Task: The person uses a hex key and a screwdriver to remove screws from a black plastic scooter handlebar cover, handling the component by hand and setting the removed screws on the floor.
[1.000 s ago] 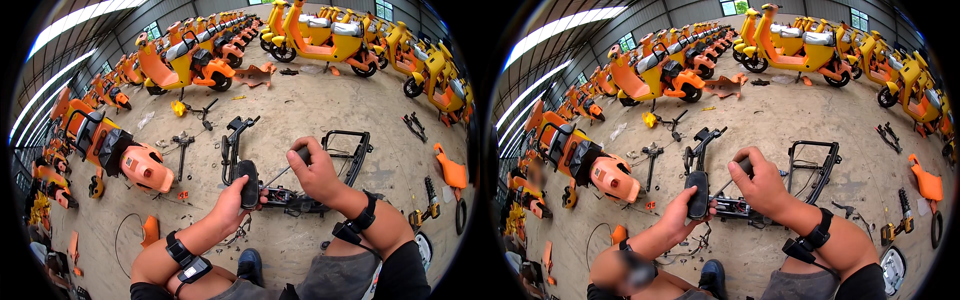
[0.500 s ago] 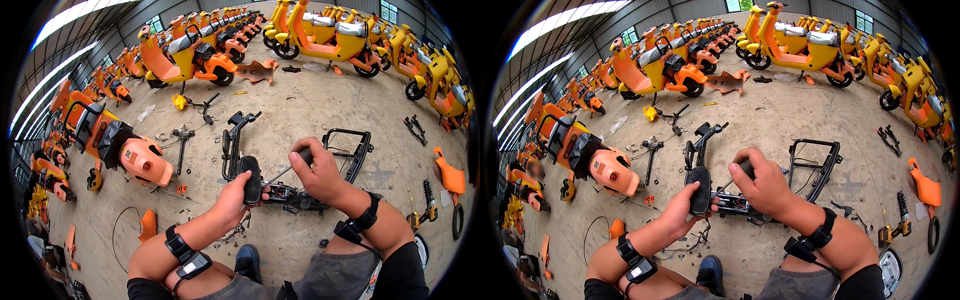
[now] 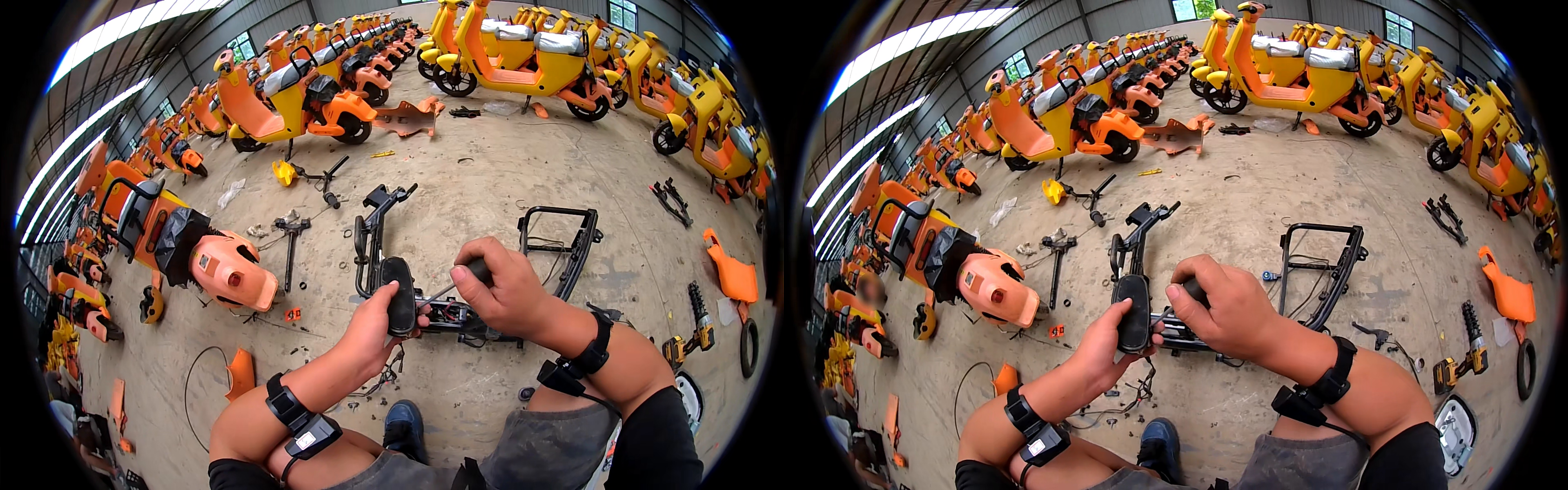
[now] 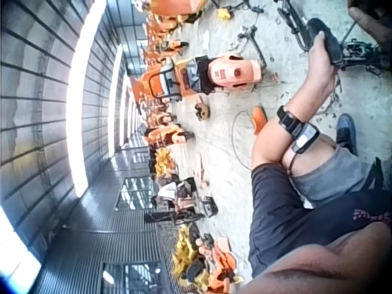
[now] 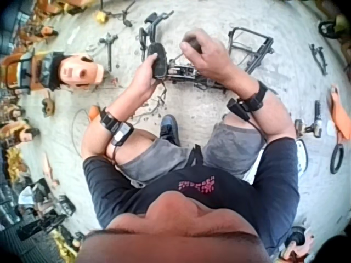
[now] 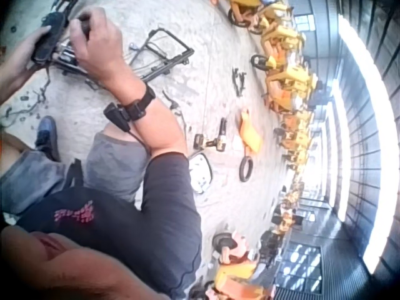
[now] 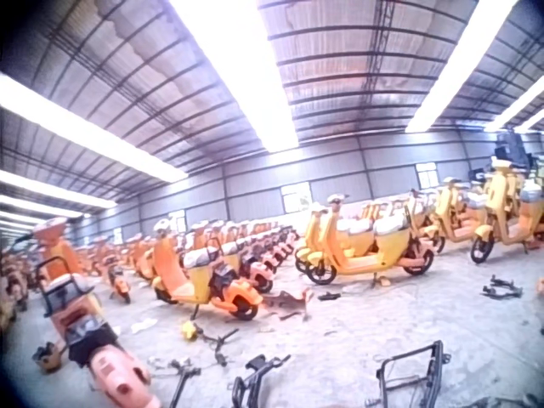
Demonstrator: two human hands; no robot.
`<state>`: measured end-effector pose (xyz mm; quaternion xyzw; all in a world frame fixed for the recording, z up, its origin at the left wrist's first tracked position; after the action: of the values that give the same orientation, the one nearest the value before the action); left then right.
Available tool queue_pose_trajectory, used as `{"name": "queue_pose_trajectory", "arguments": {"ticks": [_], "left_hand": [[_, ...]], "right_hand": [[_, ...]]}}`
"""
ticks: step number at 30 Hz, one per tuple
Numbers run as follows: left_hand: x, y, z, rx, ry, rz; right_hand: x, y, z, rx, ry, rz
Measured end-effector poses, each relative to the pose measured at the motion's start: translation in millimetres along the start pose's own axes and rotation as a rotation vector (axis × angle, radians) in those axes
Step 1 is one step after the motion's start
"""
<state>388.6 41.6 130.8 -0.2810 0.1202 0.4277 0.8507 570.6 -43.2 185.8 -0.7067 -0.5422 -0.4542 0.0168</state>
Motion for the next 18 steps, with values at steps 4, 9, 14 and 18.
{"name": "queue_pose_trajectory", "arguments": {"ticks": [4, 9, 14, 18], "left_hand": [[-2.0, -5.3, 0.9, -0.009, -0.011, 0.003], [-0.6, -6.2, 1.0, -0.02, -0.012, 0.01], [-1.2, -6.8, 1.4, -0.03, -0.017, 0.022], [0.0, -2.6, -1.0, -0.01, -0.011, 0.004]], "right_hand": [[-0.6, 2.2, 0.3, 0.02, -0.057, -0.017], [-2.2, 3.9, -0.5, 0.023, -0.062, -0.018], [-3.1, 3.1, -2.1, -0.021, 0.031, -0.015], [-1.2, 4.2, -5.4, -0.04, -0.049, -0.092]]}}
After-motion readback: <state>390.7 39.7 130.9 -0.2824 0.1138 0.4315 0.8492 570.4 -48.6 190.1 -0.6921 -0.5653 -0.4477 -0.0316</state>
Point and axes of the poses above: each hand's wrist, its own x-axis towards the middle knuckle, its own y-axis out of the back of the hand, z = x × y, the point moved 3 cm from there along x, towards the middle knuckle, and after that the axes turned 4 degrees about -z, right-handed, at the moved point
